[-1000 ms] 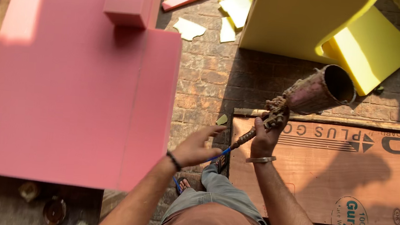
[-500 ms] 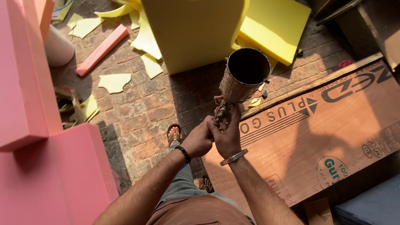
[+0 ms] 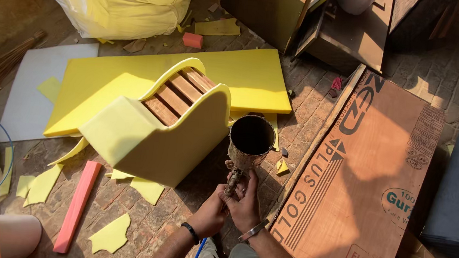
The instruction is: The person refills a spray gun from a white container and then spray paints pink foam pieces. They handle the foam pieces to position them and continue applying paint to multiple surfaces.
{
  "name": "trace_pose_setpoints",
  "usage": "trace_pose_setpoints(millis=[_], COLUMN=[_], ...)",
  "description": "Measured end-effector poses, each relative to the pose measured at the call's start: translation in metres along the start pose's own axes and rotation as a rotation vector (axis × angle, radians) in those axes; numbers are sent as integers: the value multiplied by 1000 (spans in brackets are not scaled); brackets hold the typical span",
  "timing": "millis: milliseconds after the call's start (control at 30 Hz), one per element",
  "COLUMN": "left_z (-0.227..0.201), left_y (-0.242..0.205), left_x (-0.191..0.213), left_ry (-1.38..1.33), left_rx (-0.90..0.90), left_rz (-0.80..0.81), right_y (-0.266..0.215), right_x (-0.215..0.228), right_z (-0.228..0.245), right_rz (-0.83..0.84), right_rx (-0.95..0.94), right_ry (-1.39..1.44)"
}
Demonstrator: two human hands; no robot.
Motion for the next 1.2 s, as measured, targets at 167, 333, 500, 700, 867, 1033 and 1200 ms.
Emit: trace_pose_setpoints(millis=[167,333,500,700,867,1033,1200], left_z=[5,11,23,29,-11,-36,-36], left_y=[33,64,90,140,182,172,140], left_x=[44,71,102,112,113,90,58], left_ry=[3,-13,-40,-134,-172,-260,-372], left_rx=[22,-66,-95,11,-17,35,156], left_rz=[18,9,-108,-329,-653,-881,-1226], right_y=[42,77,124,196,267,279,268], right_x=[-16,-25,-37,-12,-2,-4,-52], right_z=[-19,-34,-28,-42,-18,-2,-4], right_rz=[-68,-96,41,254,509,718,929], right_rx=[5,-35,0,-93,14,92,9], right_ry=[21,9,-60,-50,-12,-146,-59])
Point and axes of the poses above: each hand's wrist, its own y-axis towards the middle knuckle, its own x-axis out of the back of the hand, z = x × y, the point moved 5 cm from there along y, towards the middle knuckle, and after that the axes turned 4 degrees about z, right-handed, at the moved point
